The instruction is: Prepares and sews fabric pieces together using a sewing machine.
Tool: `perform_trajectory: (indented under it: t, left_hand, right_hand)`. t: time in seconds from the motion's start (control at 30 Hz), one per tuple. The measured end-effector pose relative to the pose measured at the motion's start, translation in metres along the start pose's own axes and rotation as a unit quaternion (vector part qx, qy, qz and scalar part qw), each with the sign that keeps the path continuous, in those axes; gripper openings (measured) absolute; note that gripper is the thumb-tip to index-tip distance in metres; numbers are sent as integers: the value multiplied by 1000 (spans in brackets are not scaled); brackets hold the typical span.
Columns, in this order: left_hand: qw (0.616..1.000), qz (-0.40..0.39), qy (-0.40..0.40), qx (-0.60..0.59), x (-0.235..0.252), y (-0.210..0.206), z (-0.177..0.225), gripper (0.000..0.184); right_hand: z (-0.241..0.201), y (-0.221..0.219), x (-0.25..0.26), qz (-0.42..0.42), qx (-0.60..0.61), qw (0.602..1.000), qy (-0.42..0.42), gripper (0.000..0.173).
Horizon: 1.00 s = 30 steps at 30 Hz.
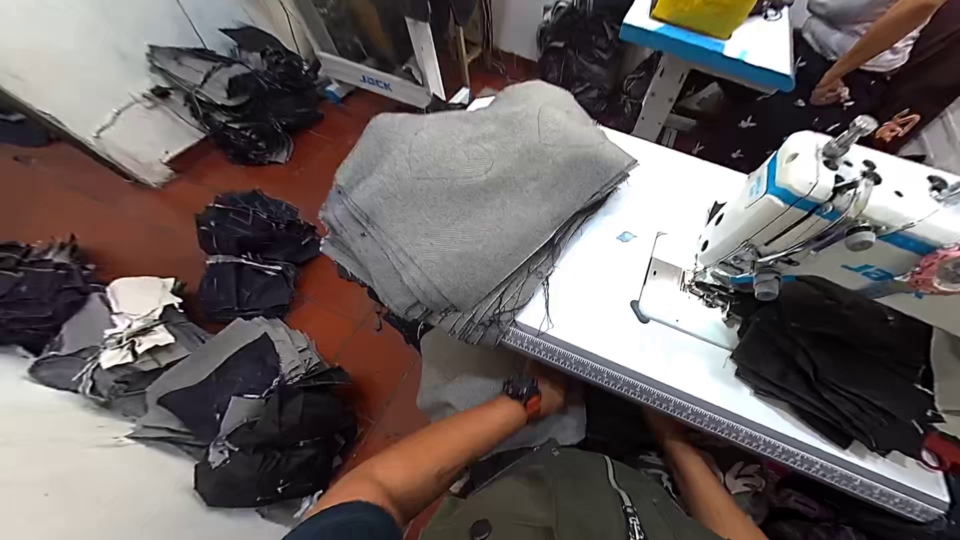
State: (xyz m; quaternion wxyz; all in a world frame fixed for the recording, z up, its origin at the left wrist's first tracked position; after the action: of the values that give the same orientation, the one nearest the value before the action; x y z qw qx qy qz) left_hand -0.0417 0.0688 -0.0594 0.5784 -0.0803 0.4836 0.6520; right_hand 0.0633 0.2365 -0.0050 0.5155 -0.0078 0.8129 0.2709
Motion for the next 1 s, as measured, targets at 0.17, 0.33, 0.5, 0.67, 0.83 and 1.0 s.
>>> perform_trajectory:
  t: [0.17,0.33,0.5,0.67,0.83,1.0]
  left_hand:
    - [972,155,-168,58,-144,108,75,23]
    - [896,395,28,200,-182,264,-30,39]
    - [929,272,-84,237,-170,290,-28,20]
    - [929,248,-210,176,-186,234,84,21]
    - [908,3,-403,114,-117,8,210,21]
    - [889,217,-392,94,-123,98,201,22]
  right_hand:
    - [92,-1,93,180,167,958,148,45]
    - [77,4,41,80,-39,981,173,45]
    - [59,-10,-20,-56,-179,953,237,40]
    - [-46,52,-161,53,-127,866,481,22]
    - [-175,76,-147,274,-194,776,534,44]
    - [-143,26,-54,342,-263,768,474,57]
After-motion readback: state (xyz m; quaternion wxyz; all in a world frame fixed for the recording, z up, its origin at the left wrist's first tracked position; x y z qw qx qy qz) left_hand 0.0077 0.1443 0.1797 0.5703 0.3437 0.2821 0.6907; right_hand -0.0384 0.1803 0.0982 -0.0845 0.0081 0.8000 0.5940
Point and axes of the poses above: each hand's wrist, its own x-axis towards the middle knuckle, its own y-axis out of the back of the hand, z = x × y, the point moved 10 cm from there along x, towards the middle knuckle, and after that the axes turned 7 degrees about -z, right-handed, at the moved point
